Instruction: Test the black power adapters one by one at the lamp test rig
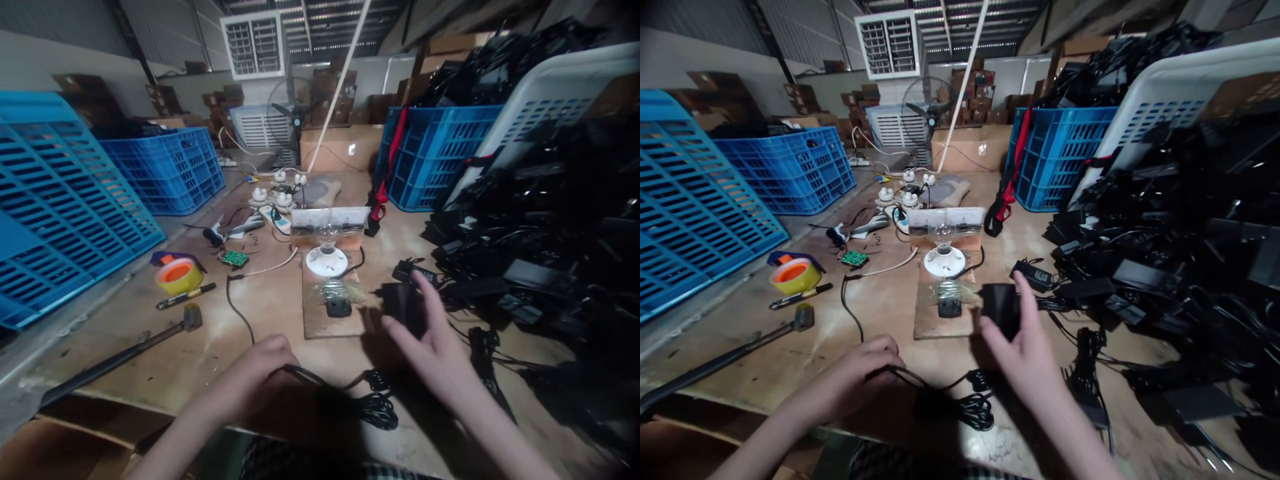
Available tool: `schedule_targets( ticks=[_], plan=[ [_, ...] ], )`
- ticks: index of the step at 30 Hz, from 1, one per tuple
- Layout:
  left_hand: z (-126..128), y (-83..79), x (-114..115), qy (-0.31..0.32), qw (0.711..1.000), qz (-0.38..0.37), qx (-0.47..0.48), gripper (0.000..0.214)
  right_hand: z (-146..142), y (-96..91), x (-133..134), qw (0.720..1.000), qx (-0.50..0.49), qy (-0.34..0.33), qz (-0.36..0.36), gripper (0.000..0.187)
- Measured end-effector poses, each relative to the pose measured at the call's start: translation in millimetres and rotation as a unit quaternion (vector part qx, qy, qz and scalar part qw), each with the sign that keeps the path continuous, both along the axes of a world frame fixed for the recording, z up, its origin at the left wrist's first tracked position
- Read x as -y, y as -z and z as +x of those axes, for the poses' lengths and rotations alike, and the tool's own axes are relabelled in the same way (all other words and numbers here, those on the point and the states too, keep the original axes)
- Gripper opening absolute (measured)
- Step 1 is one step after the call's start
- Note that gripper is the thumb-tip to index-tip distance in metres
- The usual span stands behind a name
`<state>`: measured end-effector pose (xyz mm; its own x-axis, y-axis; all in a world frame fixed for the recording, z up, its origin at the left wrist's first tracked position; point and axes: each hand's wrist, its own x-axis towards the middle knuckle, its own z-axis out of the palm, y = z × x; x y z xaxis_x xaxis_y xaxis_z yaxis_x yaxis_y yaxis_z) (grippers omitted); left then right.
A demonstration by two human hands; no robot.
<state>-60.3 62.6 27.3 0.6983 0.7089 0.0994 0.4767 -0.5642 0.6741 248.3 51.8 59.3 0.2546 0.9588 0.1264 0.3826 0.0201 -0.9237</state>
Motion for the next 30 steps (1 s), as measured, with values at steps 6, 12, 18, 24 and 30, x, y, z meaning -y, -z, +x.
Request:
schedule_targets(
  ticks=[6,12,18,24,30],
  plan=[
    [-3,13.5,-2,-0.087,0.994,0.069,0.022,0.025,-51,21.2,0,0.997,0.024,-0.058,0.051,0.069],
    [13,23.8,6,-0.227,0.970,0.089,0.019,0.023,-63,33.0,-6,0.997,0.050,-0.050,0.035,0.068],
    [19,22.8,11,-0.209,0.972,0.083,0.071,0.023,-66,45.9,-4,0.996,0.075,-0.018,0.041,0.074],
    [17,33.9,9,-0.249,0.964,0.053,0.074,0.019,-64,64.0,-8,0.992,0.107,-0.012,0.068,0.070],
    [22,32.0,11,-0.264,0.963,0.051,0.008,0.023,-65,64.9,-8,0.993,0.099,-0.004,0.060,0.072]
  ],
)
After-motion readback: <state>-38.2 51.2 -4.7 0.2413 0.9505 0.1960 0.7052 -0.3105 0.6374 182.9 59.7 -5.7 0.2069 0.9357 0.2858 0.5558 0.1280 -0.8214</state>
